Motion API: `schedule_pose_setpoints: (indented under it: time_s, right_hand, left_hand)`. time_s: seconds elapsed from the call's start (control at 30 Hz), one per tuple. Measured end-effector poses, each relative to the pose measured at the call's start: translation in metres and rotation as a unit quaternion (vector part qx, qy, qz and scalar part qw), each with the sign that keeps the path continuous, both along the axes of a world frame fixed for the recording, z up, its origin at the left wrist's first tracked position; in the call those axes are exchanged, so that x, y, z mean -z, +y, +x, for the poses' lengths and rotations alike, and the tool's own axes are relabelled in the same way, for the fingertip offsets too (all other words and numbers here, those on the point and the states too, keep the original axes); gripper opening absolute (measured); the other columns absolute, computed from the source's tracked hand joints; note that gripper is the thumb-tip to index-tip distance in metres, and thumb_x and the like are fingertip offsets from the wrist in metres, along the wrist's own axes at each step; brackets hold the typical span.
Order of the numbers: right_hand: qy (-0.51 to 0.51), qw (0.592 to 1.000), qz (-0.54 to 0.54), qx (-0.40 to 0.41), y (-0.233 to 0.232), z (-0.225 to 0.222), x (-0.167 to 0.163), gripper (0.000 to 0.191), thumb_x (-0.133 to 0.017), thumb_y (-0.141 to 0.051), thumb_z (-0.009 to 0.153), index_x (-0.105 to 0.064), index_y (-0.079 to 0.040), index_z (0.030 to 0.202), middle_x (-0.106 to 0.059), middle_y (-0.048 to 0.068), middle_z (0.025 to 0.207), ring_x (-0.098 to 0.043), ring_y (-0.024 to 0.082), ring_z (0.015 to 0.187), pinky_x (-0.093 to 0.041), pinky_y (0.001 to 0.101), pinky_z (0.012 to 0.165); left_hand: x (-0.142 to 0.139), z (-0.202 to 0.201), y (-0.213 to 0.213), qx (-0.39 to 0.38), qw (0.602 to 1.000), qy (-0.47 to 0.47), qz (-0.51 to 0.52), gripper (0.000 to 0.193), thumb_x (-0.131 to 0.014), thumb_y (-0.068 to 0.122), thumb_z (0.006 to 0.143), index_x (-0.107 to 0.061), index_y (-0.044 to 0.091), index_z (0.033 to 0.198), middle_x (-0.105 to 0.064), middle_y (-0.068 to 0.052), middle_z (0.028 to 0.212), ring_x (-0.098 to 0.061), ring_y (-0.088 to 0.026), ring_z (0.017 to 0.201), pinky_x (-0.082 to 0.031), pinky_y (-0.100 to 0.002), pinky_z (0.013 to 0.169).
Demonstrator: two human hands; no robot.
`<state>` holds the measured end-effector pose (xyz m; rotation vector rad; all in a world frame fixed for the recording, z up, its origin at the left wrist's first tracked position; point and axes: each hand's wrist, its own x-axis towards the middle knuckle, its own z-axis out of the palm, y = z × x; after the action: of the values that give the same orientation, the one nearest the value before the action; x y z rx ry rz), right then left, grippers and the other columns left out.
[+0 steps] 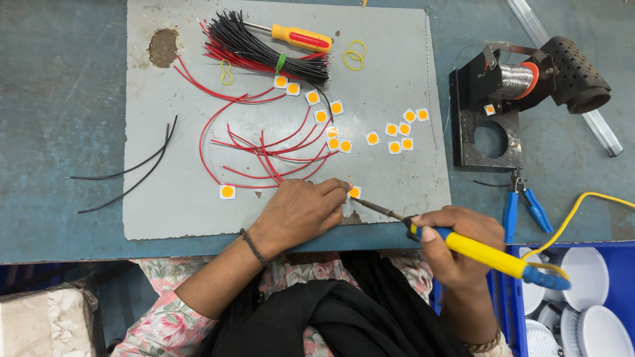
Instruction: The person solders red wires to small square LED modules on a workbench. They use a soldering iron and solder wire, then cut and strip additional wires with pliers before continuing to solder more LEDs.
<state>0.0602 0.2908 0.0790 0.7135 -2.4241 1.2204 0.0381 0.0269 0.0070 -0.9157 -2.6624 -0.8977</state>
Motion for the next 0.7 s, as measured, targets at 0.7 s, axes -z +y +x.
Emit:
schedule_pose_setpoints:
  time_s: [0.7]
  right_hand:
    - [-0.039, 0.988, -0.133, 0.064, 0.001, -0.009, 0.023, 0.034, -0.064, -0.023, 0.104, -0.063, 0.005, 0.124, -0.073, 0.016, 0.099, -0.076, 0.018, 0.080, -0.061, 0.0269, 0.070]
  left_hand:
    - [-0.004, 0.000, -0.004, -0.018, 0.997, -0.022, 0.074, 0.016, -0.070, 0.020, 0.090, -0.066, 0.005, 0.092, -0.071, -0.005, 0.115, -0.070, -0.028, 0.076, -0.055, -0.041, 0.064]
